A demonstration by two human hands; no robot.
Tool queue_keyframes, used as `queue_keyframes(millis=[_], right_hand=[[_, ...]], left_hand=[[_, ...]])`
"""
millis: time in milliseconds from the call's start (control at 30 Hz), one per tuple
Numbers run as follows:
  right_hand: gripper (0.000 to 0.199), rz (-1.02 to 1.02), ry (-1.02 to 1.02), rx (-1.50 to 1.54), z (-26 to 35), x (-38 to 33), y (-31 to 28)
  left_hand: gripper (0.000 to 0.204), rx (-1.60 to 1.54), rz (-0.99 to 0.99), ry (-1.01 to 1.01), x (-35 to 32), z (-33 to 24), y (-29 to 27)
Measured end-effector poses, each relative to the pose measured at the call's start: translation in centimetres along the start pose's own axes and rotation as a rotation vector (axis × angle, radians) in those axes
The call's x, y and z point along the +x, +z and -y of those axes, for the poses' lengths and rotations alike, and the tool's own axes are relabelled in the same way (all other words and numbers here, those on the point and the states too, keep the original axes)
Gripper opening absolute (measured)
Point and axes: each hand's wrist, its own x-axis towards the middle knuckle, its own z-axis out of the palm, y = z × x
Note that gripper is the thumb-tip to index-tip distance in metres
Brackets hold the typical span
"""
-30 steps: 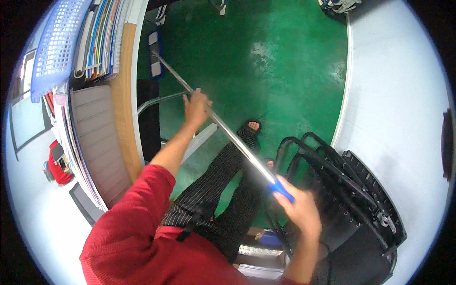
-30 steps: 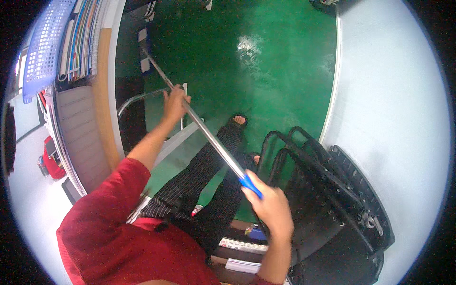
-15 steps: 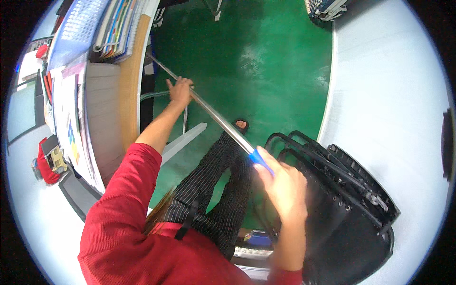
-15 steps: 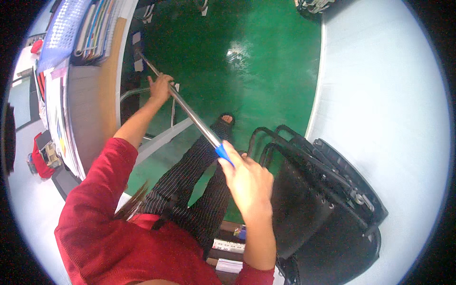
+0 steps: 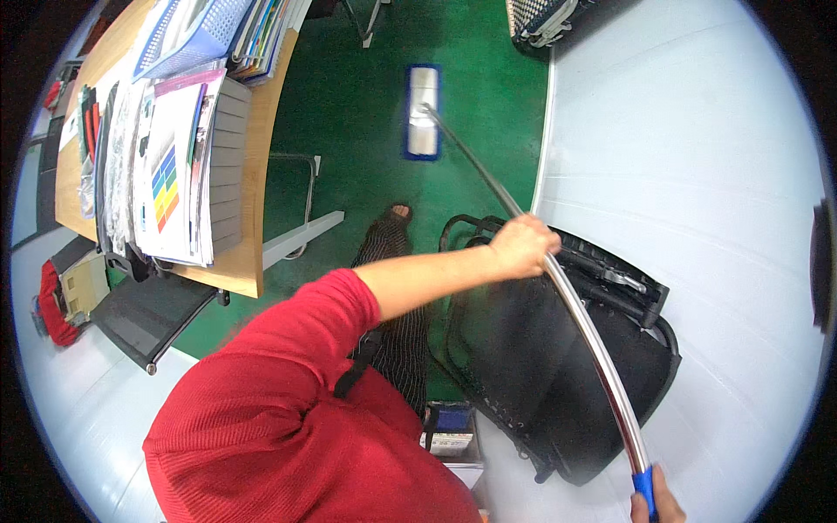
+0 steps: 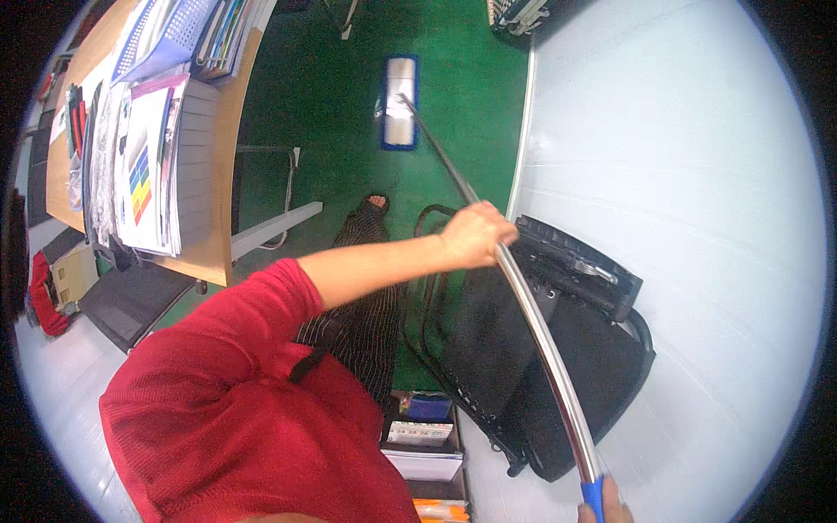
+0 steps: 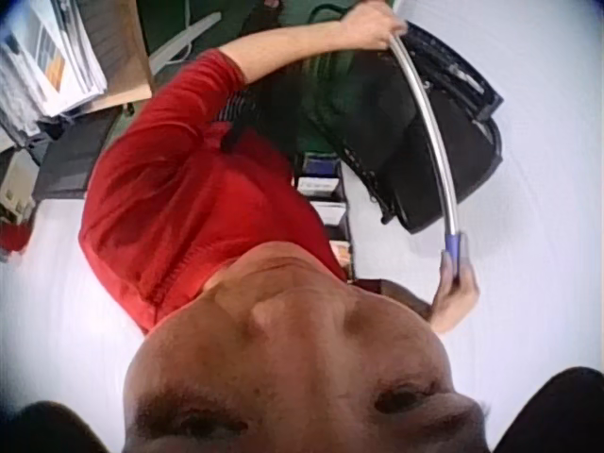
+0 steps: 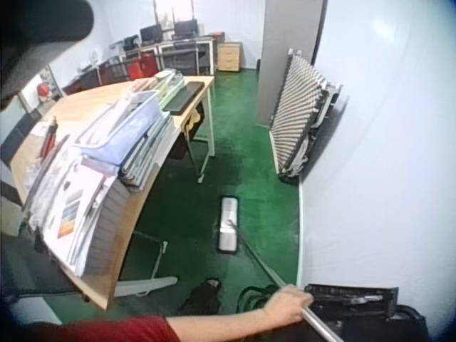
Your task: The person mops a green floor in an office using a flat mop. They move around desks and chairs, cleaning the floor systematically.
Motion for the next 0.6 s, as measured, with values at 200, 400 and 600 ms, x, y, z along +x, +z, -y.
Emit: queue_keyframes(millis=[200,400,600], right_hand=[[0.038,0.108,0.131,0.139,-3.7,-3.3,-1.9],[0.039,0.208,0.090,0.188,-5.8,-1.6,-1.5],[0.038,-0.007,-0.283,0.062,-4.1,3.3,4.1]], left_hand=[[0.029,-0.071,0.105,0.018,1.4,-5.2,2.3],[0.030,-0.011,0.095,-0.042,-3.3,-4.8,1.8],[0.027,0.185,-0.052,-0.150,-8.2,0.9,-0.2]])
